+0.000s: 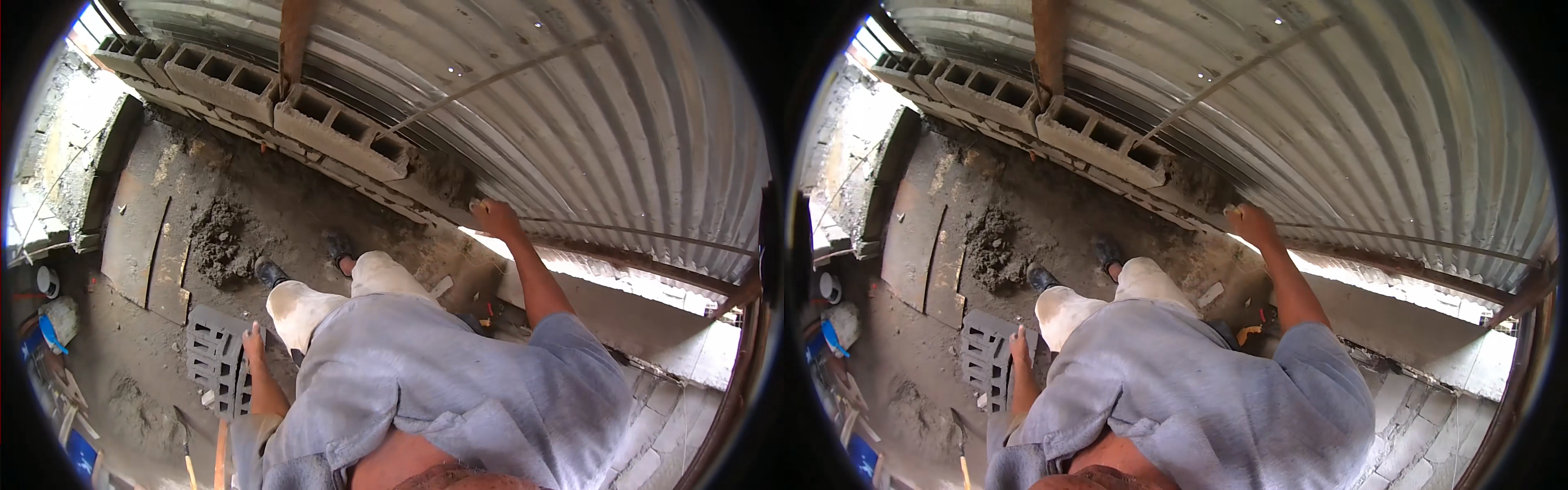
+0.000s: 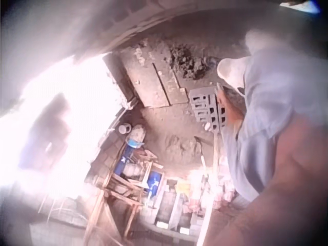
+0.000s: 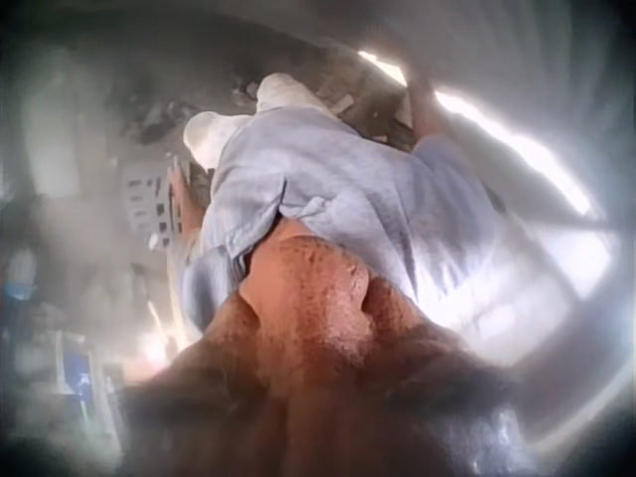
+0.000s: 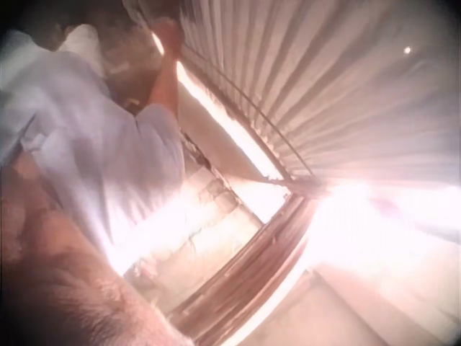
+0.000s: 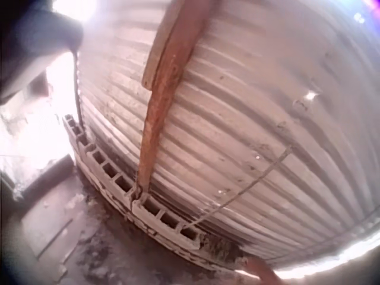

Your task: The person is laying concrete blocks by hand and using a trowel to apply mortar between layers and along a vertical rebar.

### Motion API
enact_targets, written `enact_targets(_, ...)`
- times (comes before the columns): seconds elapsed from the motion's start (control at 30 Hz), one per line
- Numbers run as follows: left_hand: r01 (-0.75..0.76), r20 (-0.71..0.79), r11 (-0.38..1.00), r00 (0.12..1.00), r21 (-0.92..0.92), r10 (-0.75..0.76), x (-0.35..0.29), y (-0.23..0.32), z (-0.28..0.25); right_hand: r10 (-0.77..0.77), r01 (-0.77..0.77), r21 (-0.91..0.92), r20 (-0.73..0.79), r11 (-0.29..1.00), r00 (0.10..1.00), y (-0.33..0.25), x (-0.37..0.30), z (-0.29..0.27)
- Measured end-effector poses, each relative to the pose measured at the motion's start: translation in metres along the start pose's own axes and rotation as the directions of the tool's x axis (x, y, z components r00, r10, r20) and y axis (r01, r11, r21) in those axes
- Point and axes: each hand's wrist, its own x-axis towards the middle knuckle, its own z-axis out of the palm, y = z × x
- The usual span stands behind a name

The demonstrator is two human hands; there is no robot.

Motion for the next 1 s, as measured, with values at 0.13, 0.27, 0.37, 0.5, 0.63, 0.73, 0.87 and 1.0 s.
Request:
enact_targets(0.13, -0.204, -0.083, 0.977, 0.976, -0.056, 0.199, -0.023, 0.116, 0.043, -0.116, 0.091, -0.171, -0.14, 0.981, 0.983, 0.008, 0.037, 0.003)
enact_targets(0.27, -0.332, 0.05, 0.927, 0.937, -0.176, 0.345, -0.041, 0.206, 0.048, -0.28, 0.174, -0.312, -0.338, 0.934, 0.898, 0.021, 0.076, 0.029)
enact_targets(0.37, -0.42, 0.094, 0.905, 0.901, -0.063, 0.425, -0.046, 0.233, 0.06, -0.33, 0.199, -0.364, -0.345, 0.91, 0.879, 0.05, 0.083, 0.039)
enact_targets(0.5, -0.669, 0.239, 0.743, 0.722, -0.001, 0.65, -0.099, 0.334, 0.129, -0.274, 0.164, -0.312, -0.349, 0.936, 0.896, 0.071, 0.054, 0.03)
enact_targets(0.63, -0.905, 0.377, 0.422, 0.41, 0.055, 0.83, -0.179, 0.463, 0.195, -0.335, 0.18, -0.425, -0.326, 0.887, 0.884, 0.087, 0.036, 0.032)
enact_targets(0.73, -0.974, 0.35, 0.223, 0.222, 0.037, 0.91, -0.204, 0.51, 0.241, -0.44, 0.275, -0.432, -0.35, 0.859, 0.827, 0.089, 0.029, 0.031)
enact_targets(0.87, -0.979, 0.424, -0.019, 0.071, 0.205, 0.903, -0.218, 0.519, 0.293, -0.458, 0.324, -0.388, -0.332, 0.863, 0.825, 0.086, 0.019, 0.01)
enact_targets(1.0, -0.947, 0.458, -0.113, 0.039, 0.301, 0.888, -0.219, 0.505, 0.317, -0.511, 0.331, -0.472, -0.327, 0.817, 0.795, 0.083, 0.015, -0.024)
